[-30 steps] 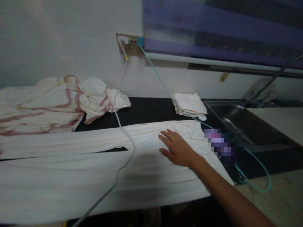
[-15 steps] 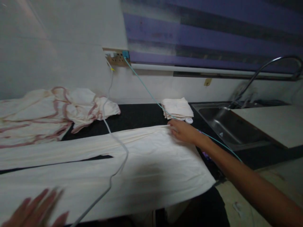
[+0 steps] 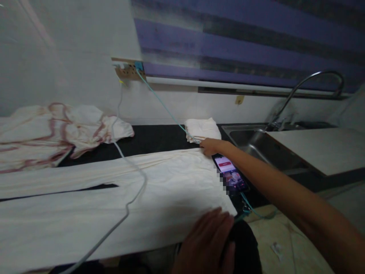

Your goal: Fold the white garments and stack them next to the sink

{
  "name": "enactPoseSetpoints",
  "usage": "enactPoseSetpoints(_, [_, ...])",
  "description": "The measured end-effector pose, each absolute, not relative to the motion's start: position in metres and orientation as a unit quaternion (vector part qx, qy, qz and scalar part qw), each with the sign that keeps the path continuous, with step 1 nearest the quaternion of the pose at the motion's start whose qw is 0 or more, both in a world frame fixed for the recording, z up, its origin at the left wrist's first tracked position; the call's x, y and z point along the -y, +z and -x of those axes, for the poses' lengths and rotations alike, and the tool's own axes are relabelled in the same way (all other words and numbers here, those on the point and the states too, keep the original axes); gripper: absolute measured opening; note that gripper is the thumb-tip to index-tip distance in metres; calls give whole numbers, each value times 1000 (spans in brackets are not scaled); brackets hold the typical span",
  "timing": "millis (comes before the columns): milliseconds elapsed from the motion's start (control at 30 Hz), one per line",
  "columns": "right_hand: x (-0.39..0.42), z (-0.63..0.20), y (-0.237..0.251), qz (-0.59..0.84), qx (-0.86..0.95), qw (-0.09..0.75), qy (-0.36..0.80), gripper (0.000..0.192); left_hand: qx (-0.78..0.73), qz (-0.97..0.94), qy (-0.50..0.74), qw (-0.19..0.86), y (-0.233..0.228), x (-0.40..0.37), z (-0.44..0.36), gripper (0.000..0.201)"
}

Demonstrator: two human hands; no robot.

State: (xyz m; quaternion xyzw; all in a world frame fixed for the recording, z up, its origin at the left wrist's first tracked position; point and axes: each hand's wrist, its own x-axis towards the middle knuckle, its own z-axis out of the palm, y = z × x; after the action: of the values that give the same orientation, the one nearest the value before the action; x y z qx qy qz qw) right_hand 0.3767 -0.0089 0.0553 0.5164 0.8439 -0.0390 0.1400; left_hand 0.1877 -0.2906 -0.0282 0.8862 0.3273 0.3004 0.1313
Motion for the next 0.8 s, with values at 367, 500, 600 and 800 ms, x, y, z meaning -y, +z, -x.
enactPoseSetpoints(367, [12, -378, 59, -513, -846, 147, -22, 35, -325, -922, 172, 125, -34, 216, -206, 75])
enactPoseSetpoints(500, [30, -379, 72, -512, -852, 110, -10, 29, -322, -924, 160, 129, -35, 216, -204, 91])
enactPoseSetpoints(600, [65, -382, 82, -512, -857, 63, 11, 28, -325, -926, 158, 108, -36, 214, -205, 79])
enactPoseSetpoints(800, [185, -389, 66, -501, -856, -79, 100, 23, -315, -926, 183, 95, -38, 215, -208, 73])
